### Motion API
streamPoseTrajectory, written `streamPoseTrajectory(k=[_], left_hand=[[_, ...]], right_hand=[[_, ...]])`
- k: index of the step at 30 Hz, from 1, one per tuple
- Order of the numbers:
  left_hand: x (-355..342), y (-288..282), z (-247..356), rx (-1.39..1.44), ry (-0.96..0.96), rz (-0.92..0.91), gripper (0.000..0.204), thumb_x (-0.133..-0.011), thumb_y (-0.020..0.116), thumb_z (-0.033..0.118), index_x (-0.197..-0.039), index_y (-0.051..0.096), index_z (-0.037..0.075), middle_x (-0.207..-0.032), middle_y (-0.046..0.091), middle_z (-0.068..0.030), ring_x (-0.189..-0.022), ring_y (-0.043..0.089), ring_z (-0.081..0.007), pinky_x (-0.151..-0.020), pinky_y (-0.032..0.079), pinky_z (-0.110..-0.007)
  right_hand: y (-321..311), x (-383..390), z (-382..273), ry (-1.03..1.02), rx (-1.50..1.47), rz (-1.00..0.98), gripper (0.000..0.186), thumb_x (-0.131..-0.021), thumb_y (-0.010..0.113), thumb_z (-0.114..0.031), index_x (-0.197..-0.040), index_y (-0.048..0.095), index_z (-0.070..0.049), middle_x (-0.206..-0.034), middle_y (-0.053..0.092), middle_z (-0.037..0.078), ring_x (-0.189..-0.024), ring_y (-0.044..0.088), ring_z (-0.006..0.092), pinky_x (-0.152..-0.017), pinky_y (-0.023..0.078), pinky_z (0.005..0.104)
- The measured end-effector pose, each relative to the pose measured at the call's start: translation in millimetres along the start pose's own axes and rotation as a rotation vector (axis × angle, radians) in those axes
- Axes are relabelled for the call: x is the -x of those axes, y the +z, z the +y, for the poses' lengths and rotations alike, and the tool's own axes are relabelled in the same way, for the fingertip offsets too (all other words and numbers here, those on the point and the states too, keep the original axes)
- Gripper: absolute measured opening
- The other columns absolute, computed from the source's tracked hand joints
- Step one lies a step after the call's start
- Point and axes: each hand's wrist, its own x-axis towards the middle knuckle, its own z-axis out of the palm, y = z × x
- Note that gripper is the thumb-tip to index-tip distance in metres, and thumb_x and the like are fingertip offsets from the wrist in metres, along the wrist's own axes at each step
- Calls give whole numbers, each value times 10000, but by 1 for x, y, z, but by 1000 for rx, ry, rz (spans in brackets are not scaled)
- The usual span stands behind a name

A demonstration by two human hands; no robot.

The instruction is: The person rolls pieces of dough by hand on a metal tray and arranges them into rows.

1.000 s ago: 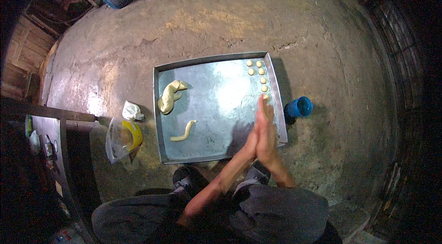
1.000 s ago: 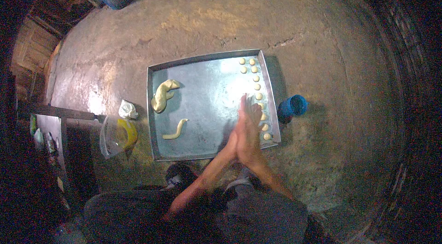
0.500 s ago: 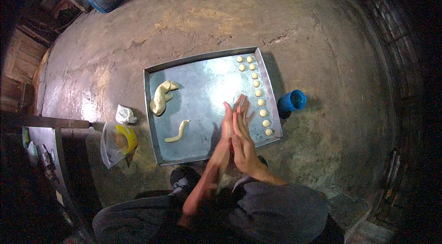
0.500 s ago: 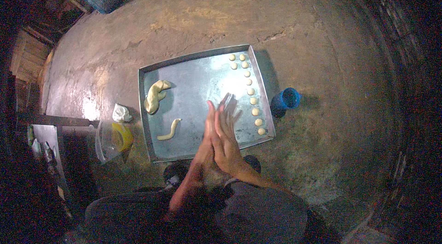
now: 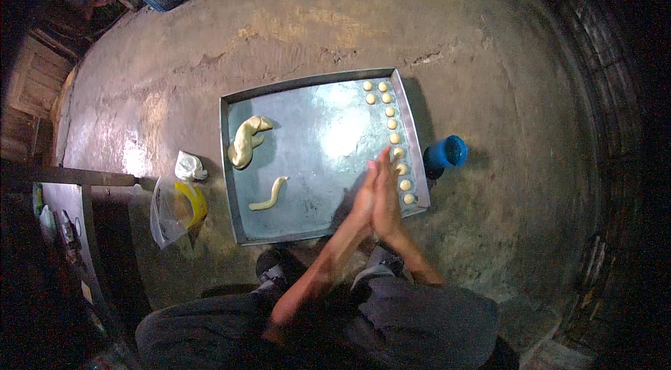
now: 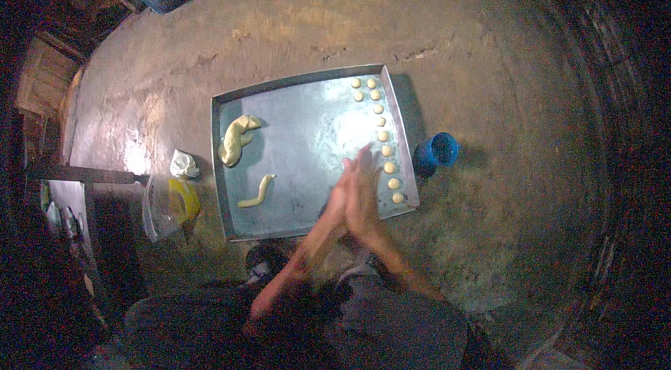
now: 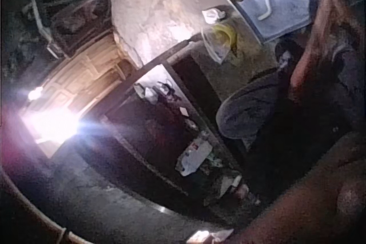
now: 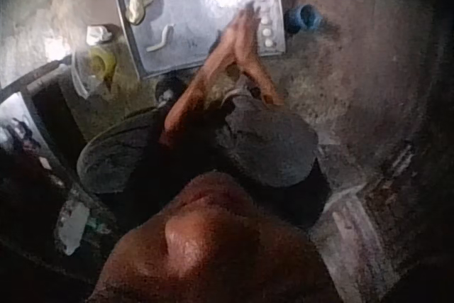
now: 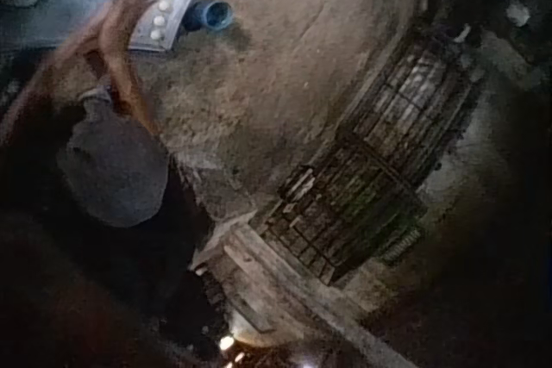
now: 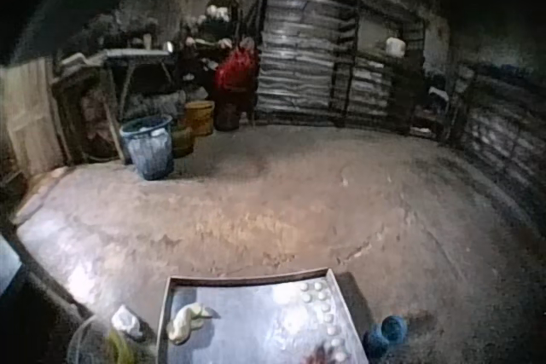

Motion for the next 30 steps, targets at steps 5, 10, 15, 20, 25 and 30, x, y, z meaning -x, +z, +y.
streamPoseTrajectory(k=[5,10,15,20,25,30], left_hand=[[28,39,28,-171,-103,184,735,-1091,268,569,-1600,263,39,-1627,336,-112,-1486,314,-257,-1219,286,-387],[10,27,43,-156,48,218,797,-1064,252,627,-1598,262,35,-1647,289,-126,-1512,280,-301,-1247,237,-426],[8,13,7,-107,-77,36,859,-1043,256,663,-1607,214,16,-1687,178,-164,-1564,152,-300,-1265,159,-488],[-2,-11,23,-113,96,127,863,-1037,253,671,-1592,255,10,-1682,211,-140,-1553,195,-294,-1260,187,-476],[10,6,-9,-64,-112,57,747,-1077,243,603,-1618,244,88,-1688,219,-80,-1546,218,-245,-1238,226,-460],[-11,-12,-3,7,-13,73,810,-1051,274,651,-1611,247,66,-1655,291,-105,-1520,270,-264,-1235,241,-430]], right_hand=[[-14,10,-41,-246,-3,-23,657,-1100,214,-366,-1587,180,73,-1676,104,274,-1562,20,435,-1256,-10,512],[2,24,7,-126,-28,-76,653,-1096,284,-365,-1608,169,23,-1685,74,259,-1552,19,470,-1253,5,544],[-18,0,-9,-86,39,25,599,-1101,283,-287,-1621,168,-13,-1696,68,231,-1563,37,433,-1254,18,535],[6,41,-13,-231,-31,-92,581,-1102,209,-253,-1613,160,18,-1693,97,230,-1573,38,388,-1253,-24,521],[-7,10,10,60,78,-44,661,-1107,195,-427,-1619,168,-11,-1684,123,244,-1569,57,399,-1265,41,458],[-9,40,-25,-316,58,-40,683,-1093,252,-414,-1613,152,17,-1669,78,303,-1563,75,420,-1263,44,480]])
